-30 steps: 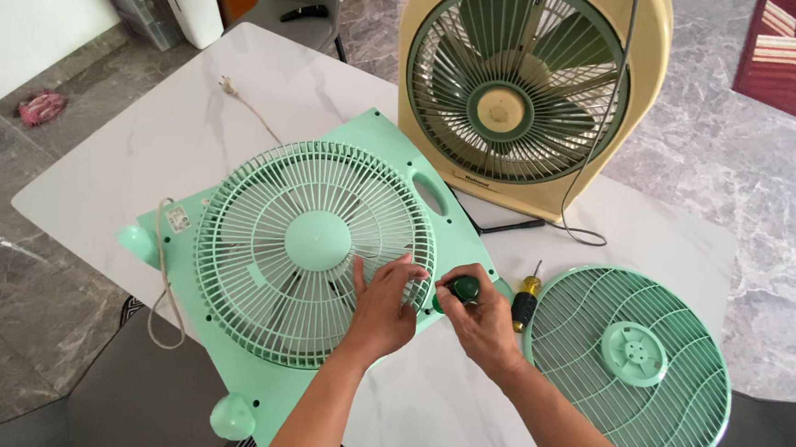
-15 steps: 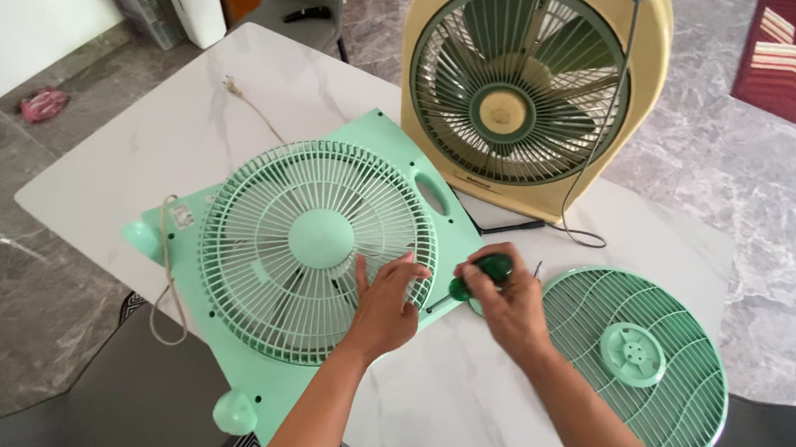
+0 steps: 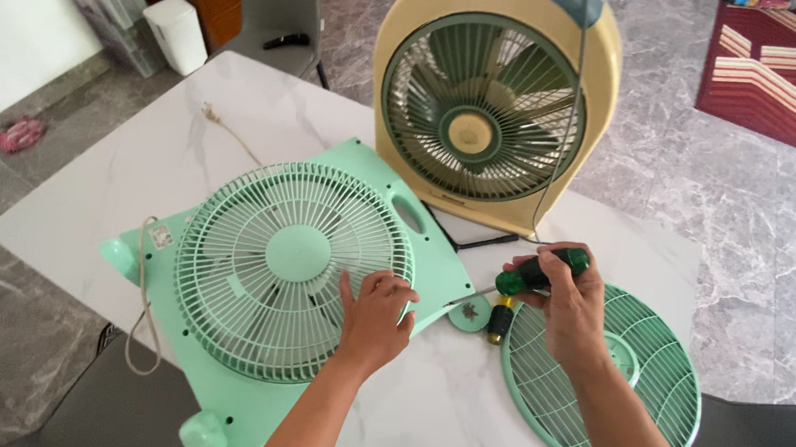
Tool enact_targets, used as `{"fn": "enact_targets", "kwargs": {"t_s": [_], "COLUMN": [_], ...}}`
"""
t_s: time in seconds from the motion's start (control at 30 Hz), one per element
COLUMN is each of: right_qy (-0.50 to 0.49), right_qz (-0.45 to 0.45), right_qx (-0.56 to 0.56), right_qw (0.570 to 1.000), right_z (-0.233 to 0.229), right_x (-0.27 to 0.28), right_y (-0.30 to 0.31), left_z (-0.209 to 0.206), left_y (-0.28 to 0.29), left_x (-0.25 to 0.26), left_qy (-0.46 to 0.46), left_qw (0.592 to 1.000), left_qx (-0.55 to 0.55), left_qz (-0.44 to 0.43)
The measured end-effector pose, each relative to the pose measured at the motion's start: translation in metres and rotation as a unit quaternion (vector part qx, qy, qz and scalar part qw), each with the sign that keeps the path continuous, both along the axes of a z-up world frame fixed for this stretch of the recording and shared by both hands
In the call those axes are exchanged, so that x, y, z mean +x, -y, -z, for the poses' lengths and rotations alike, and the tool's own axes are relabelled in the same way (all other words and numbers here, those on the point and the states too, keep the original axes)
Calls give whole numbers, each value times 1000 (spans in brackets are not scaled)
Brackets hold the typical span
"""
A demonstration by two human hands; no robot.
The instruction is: The person uses a screwdriver to remove screws from the front grille of a mint-green table fan. They detach the grille and set it aside, then remove the fan blades and place them on the table.
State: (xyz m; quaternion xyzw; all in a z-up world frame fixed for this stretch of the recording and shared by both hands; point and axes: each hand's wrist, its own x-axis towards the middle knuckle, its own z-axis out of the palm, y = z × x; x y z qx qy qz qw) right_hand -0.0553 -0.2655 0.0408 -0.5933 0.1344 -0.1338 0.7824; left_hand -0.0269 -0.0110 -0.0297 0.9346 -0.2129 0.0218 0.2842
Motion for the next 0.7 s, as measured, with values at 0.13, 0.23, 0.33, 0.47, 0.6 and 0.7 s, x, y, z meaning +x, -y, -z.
{"fn": "enact_targets", "kwargs": {"t_s": [0.13, 0.23, 0.33, 0.47, 0.6, 0.7], "right_qy": [14, 19, 27, 8, -2, -14], "right_qz": [23, 41, 52, 70, 81, 103], "right_qx": [21, 41, 48, 53, 66, 87], "right_qw": [999, 998, 997, 996, 995, 991], "right_z": [7, 14, 17, 21, 26, 30], "right_x": [2, 1, 0, 2, 3, 3], "right_y": [17, 29, 41, 52, 58, 63], "left_z": [-7, -17, -26, -21, 2, 18], "left_y": [9, 11, 17, 45, 90, 109], "left_x": [7, 11, 14, 22, 36, 41], "left_qy": [22, -7, -33, 14, -48, -116], "left_qw": [999, 999, 995, 996, 997, 990], "left_qx": [28, 48, 76, 88, -29, -53], "left_qz": [-11, -25, -46, -12, 54, 60]}}
